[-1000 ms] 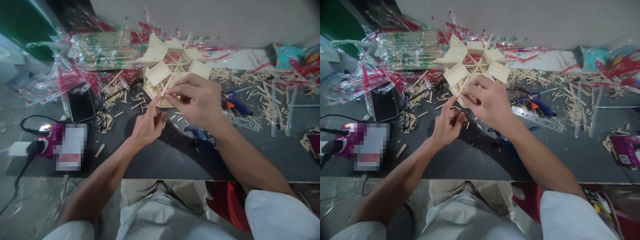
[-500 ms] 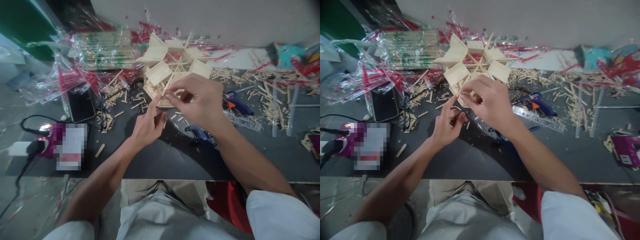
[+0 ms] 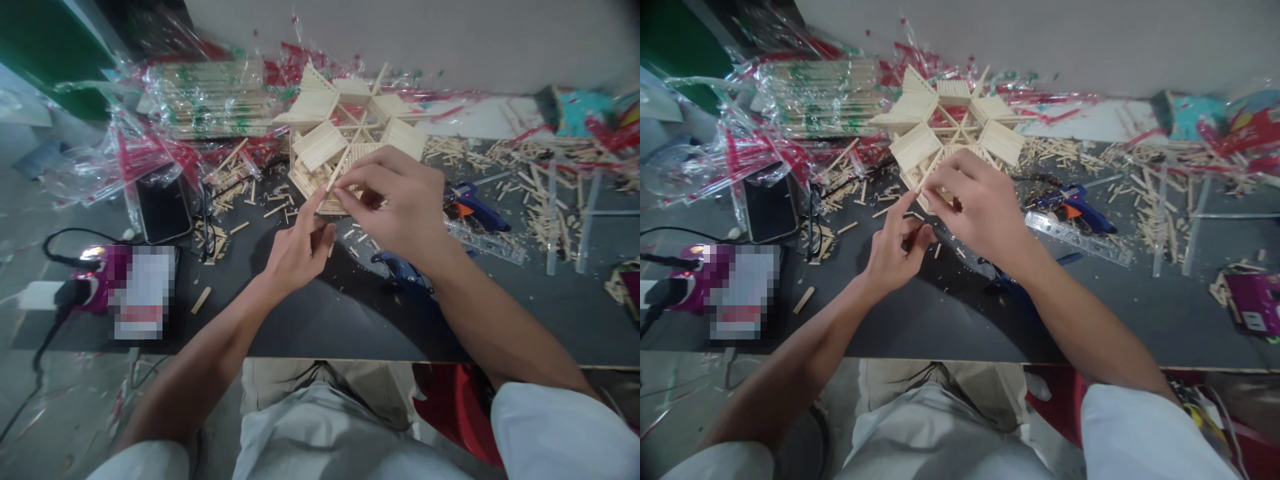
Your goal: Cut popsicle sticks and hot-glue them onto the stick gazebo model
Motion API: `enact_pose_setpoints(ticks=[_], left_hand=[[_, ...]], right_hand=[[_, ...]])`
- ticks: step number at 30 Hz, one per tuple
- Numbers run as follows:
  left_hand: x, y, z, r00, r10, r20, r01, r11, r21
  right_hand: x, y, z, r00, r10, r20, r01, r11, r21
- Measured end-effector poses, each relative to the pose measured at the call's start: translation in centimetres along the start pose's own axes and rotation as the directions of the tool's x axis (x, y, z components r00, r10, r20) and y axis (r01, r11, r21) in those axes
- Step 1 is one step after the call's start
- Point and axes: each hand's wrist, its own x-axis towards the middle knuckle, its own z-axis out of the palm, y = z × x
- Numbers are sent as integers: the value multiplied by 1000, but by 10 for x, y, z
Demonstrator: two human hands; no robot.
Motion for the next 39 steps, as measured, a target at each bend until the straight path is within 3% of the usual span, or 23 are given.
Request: enact_pose_setpoints(ticks=[10, 17, 25, 39], left_hand=[[1, 4, -1, 1000, -17, -1, 17, 1000, 20], [1, 4, -2, 1000, -5, 4, 5, 999, 51], [1, 6, -3, 1000, -13, 7, 13, 999, 37], [2, 7, -5, 998, -27, 54, 24, 999, 46]], right_hand=[[3, 3, -4, 998, -10, -64, 11, 1000, 24], [6, 1, -13, 1000, 11, 15, -12, 998, 66], [-1, 6, -1, 999, 14, 51, -15, 1000, 5], [-1, 6, 4, 1000, -1, -13, 2, 999, 34]])
